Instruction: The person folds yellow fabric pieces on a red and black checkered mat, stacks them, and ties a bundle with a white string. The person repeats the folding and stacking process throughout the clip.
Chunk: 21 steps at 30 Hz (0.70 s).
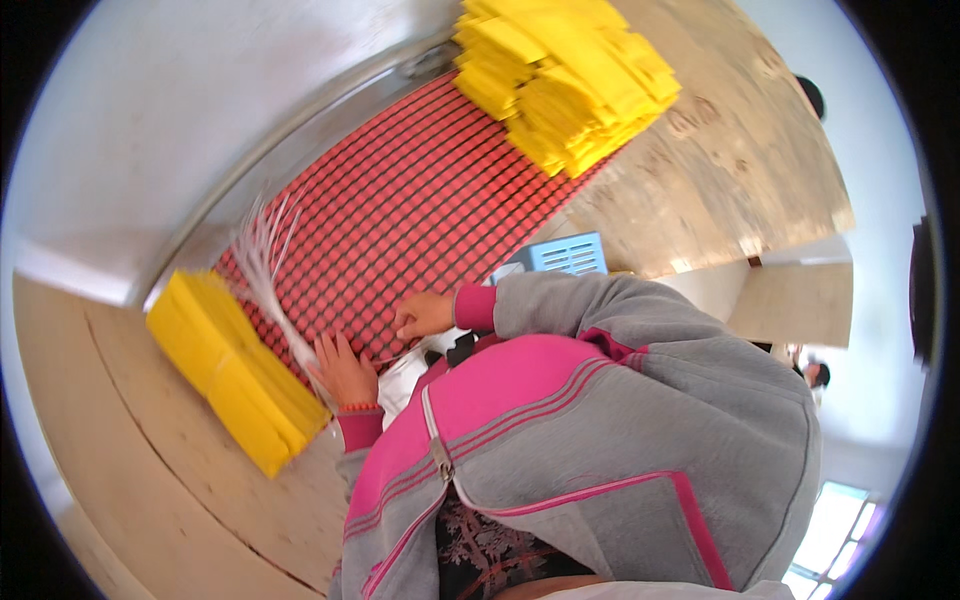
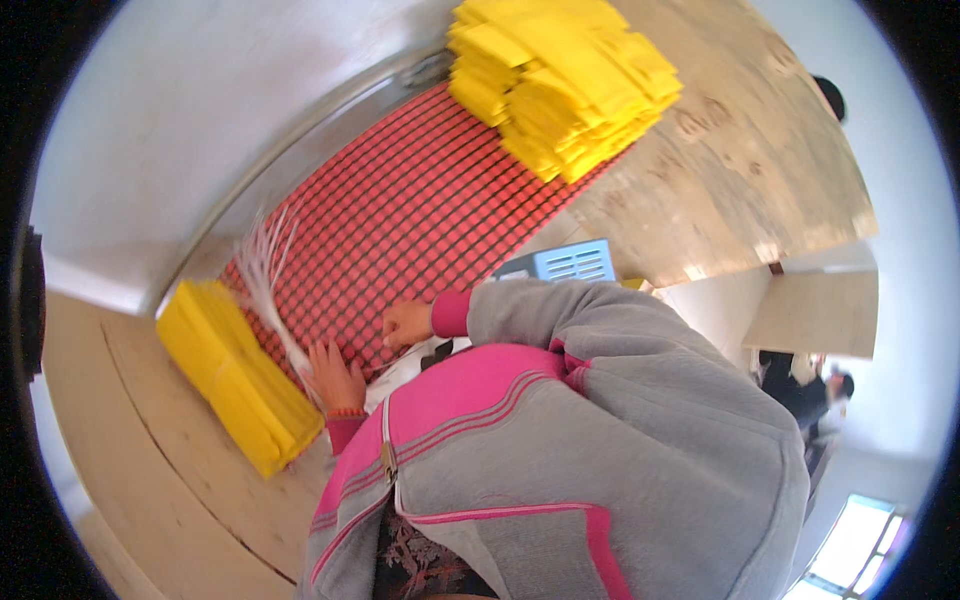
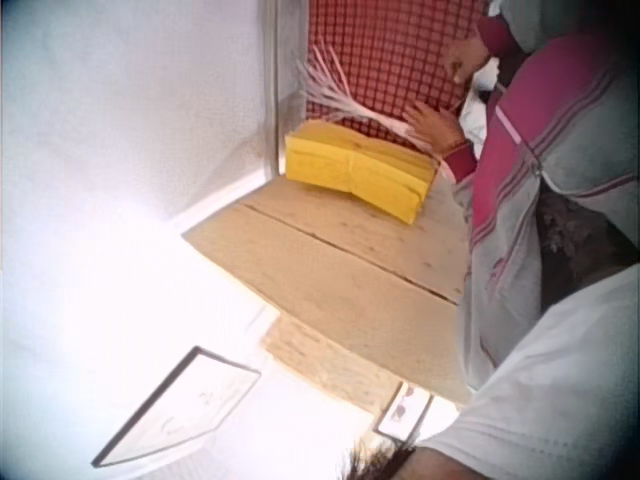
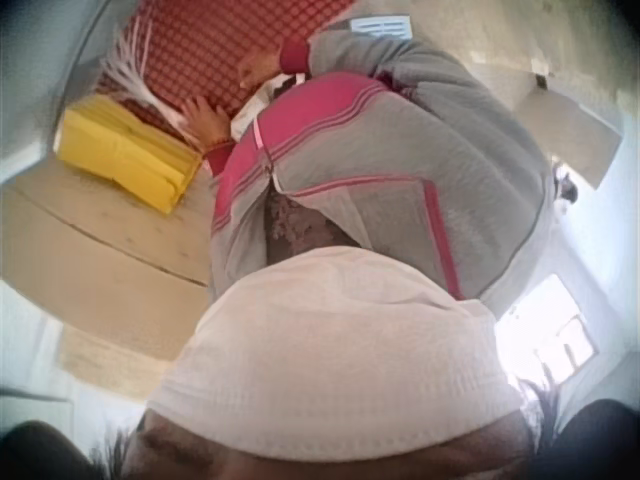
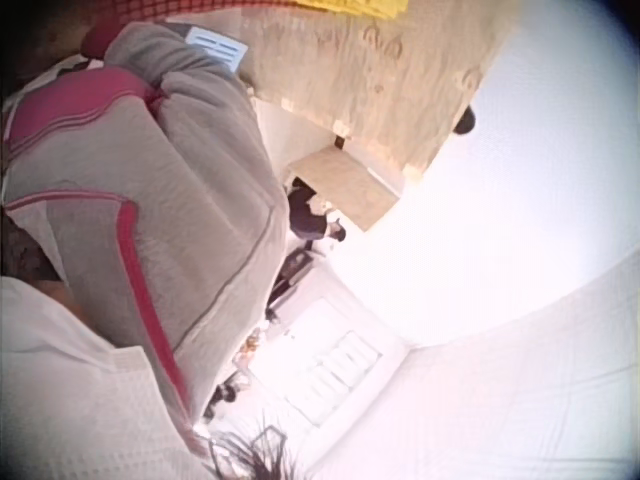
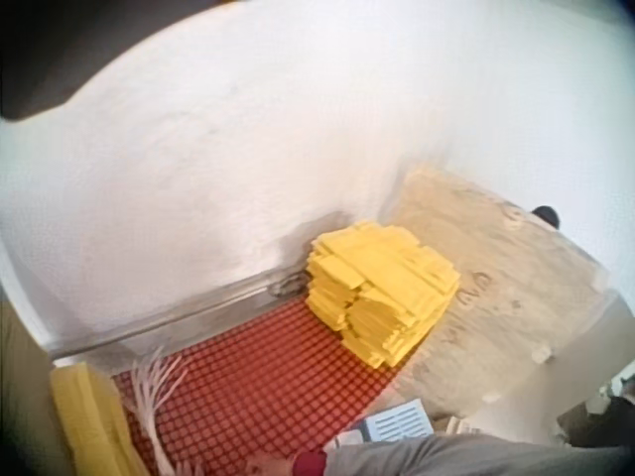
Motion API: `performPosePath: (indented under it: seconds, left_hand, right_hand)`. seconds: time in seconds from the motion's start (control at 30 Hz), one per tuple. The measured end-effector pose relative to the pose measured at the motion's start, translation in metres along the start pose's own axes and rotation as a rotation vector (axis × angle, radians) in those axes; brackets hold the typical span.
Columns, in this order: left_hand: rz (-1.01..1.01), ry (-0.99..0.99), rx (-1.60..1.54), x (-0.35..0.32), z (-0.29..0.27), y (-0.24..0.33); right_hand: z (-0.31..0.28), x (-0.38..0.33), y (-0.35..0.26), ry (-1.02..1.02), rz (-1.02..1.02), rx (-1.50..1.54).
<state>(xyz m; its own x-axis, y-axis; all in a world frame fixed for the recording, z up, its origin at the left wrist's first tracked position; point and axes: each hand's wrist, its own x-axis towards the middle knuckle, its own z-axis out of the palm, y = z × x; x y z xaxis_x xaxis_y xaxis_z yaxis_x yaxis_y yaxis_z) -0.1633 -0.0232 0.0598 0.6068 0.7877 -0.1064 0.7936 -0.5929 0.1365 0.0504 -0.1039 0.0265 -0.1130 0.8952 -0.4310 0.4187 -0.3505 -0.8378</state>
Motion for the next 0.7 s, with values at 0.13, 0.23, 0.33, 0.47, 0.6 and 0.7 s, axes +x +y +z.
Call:
performPosePath:
  seconds: [0.13, 0.23, 0.33, 0.47, 0.6, 0.7]
  left_hand:
    - [-0.008, -0.109, -0.039, -0.005, 0.001, 0.009]
    - [0.003, -0.103, -0.033, -0.008, 0.001, 0.008]
    - [-0.017, -0.154, -0.029, -0.009, 0.002, 0.008]
    - [-0.016, -0.188, 0.006, -0.003, 0.004, 0.008]
    - [-0.044, -0.262, 0.014, 0.004, -0.002, 0.011]
    - [-0.053, -0.213, -0.141, 0.023, -0.026, 0.027]
  right_hand:
    - [-0.021, -0.048, 0.0, 0.188, -0.004, 0.064]
    - [-0.043, -0.083, -0.01, 0.266, 0.014, 0.197]
    - [-0.086, -0.118, -0.032, 0.326, -0.034, 0.257]
    - [-0.182, -0.173, -0.055, 0.488, -0.197, 0.321]
    - [-0.289, -0.239, -0.054, 0.92, -0.237, 0.269]
    - [-0.355, -0.285, -0.039, 1.21, -0.096, 0.032]
